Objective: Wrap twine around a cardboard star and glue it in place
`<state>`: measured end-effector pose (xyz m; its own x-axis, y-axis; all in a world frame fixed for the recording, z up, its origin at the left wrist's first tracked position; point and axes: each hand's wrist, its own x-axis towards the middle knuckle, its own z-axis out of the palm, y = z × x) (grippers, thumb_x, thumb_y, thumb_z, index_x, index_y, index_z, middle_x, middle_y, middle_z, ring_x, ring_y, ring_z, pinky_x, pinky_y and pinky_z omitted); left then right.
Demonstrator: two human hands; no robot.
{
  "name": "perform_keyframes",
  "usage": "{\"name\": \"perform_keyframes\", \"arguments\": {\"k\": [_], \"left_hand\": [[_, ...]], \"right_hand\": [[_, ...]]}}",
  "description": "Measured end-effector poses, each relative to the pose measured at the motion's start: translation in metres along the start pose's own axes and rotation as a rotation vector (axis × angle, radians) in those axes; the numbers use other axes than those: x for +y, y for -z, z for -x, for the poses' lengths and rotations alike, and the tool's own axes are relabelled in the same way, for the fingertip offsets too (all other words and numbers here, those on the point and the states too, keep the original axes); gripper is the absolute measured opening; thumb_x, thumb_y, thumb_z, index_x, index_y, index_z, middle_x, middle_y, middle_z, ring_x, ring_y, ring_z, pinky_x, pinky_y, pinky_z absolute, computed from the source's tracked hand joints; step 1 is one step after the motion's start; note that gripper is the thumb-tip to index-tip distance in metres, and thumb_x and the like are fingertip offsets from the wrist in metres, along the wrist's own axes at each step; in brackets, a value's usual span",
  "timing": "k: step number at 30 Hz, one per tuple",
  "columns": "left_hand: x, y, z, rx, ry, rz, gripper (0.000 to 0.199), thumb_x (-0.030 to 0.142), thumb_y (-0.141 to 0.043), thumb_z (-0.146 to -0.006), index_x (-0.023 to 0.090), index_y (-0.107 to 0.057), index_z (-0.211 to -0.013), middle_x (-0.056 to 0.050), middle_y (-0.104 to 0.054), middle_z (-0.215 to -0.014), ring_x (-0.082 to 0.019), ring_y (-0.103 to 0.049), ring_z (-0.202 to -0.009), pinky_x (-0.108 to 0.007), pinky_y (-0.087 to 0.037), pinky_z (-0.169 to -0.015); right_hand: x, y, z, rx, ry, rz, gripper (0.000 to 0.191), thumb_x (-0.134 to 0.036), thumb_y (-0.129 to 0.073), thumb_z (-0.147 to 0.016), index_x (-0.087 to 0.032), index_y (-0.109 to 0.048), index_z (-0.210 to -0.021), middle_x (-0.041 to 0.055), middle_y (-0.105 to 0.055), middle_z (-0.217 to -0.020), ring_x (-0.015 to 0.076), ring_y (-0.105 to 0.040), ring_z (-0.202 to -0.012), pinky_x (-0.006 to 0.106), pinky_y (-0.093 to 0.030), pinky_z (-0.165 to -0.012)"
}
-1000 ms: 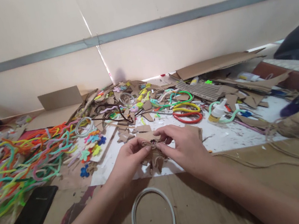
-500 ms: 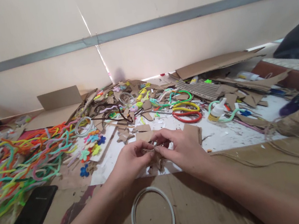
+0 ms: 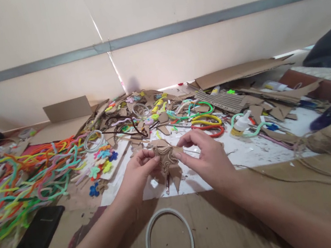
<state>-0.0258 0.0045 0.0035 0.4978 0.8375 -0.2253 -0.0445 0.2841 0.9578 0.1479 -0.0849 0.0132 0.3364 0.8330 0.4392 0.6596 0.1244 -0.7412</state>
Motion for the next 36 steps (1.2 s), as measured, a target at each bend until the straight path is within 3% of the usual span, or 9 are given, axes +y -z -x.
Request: {"name": "perform_keyframes", "arguments": {"k": [7, 15, 18, 23, 29, 36], "left_hand": [[0.006, -0.006, 0.005, 0.042, 0.018, 0.101, 0.021, 0.019, -0.074, -0.073, 0.017, -0.054, -0.079, -0.001, -0.065, -0.073, -0.011, -0.061, -0.061, -0.024, -0.051, -0.065], [0.004, -0.005, 0.006, -0.006, 0.026, 0.124, 0.024, 0.021, -0.075, -0.07, 0.018, -0.053, -0.08, -0.002, -0.066, -0.078, -0.012, -0.062, -0.067, -0.026, -0.052, -0.069], [0.004, -0.006, 0.007, -0.051, 0.042, 0.126, 0.024, 0.021, -0.074, -0.07, 0.017, -0.056, -0.086, -0.003, -0.067, -0.08, -0.012, -0.062, -0.066, -0.024, -0.05, -0.064], [0.006, -0.009, 0.012, -0.169, 0.073, 0.079, 0.026, 0.027, -0.073, -0.073, 0.019, -0.055, -0.09, 0.001, -0.062, -0.063, -0.012, -0.054, -0.048, -0.023, -0.04, -0.047], [0.0, -0.009, 0.01, -0.172, 0.059, 0.039, 0.027, 0.033, -0.079, -0.07, 0.017, -0.058, -0.076, 0.001, -0.06, -0.06, -0.01, -0.051, -0.049, -0.022, -0.038, -0.05], [0.0, -0.008, 0.009, -0.155, 0.034, 0.045, 0.024, 0.03, -0.078, -0.07, 0.016, -0.059, -0.074, 0.003, -0.058, -0.059, -0.009, -0.049, -0.05, -0.022, -0.039, -0.052]], "right_hand": [[0.007, -0.008, 0.0, -0.16, -0.221, -0.105, 0.031, -0.048, -0.076, -0.075, -0.02, -0.068, -0.086, 0.0053, -0.073, -0.085, 0.0212, -0.066, -0.076, 0.034, -0.053, -0.07], [0.007, -0.008, 0.0, -0.208, -0.261, -0.259, 0.032, -0.05, -0.072, -0.08, -0.019, -0.07, -0.08, 0.0028, -0.069, -0.075, 0.018, -0.061, -0.07, 0.03, -0.048, -0.065], [0.007, -0.009, 0.0, -0.228, -0.302, -0.283, 0.032, -0.05, -0.074, -0.078, -0.018, -0.068, -0.077, 0.0024, -0.068, -0.073, 0.0172, -0.059, -0.067, 0.029, -0.046, -0.062], [0.005, -0.01, 0.002, -0.232, -0.315, -0.288, 0.028, -0.046, -0.075, -0.076, -0.019, -0.069, -0.075, 0.0012, -0.066, -0.069, 0.016, -0.056, -0.064, 0.028, -0.043, -0.061], [0.0, -0.011, 0.002, -0.267, -0.342, -0.282, 0.026, -0.044, -0.074, -0.073, -0.019, -0.069, -0.073, 0.0011, -0.066, -0.067, 0.0166, -0.056, -0.065, 0.029, -0.044, -0.062], [0.004, -0.012, 0.003, -0.293, -0.373, -0.309, 0.027, -0.046, -0.072, -0.075, -0.019, -0.07, -0.076, 0.0012, -0.066, -0.069, 0.0164, -0.055, -0.065, 0.029, -0.043, -0.061]]}}
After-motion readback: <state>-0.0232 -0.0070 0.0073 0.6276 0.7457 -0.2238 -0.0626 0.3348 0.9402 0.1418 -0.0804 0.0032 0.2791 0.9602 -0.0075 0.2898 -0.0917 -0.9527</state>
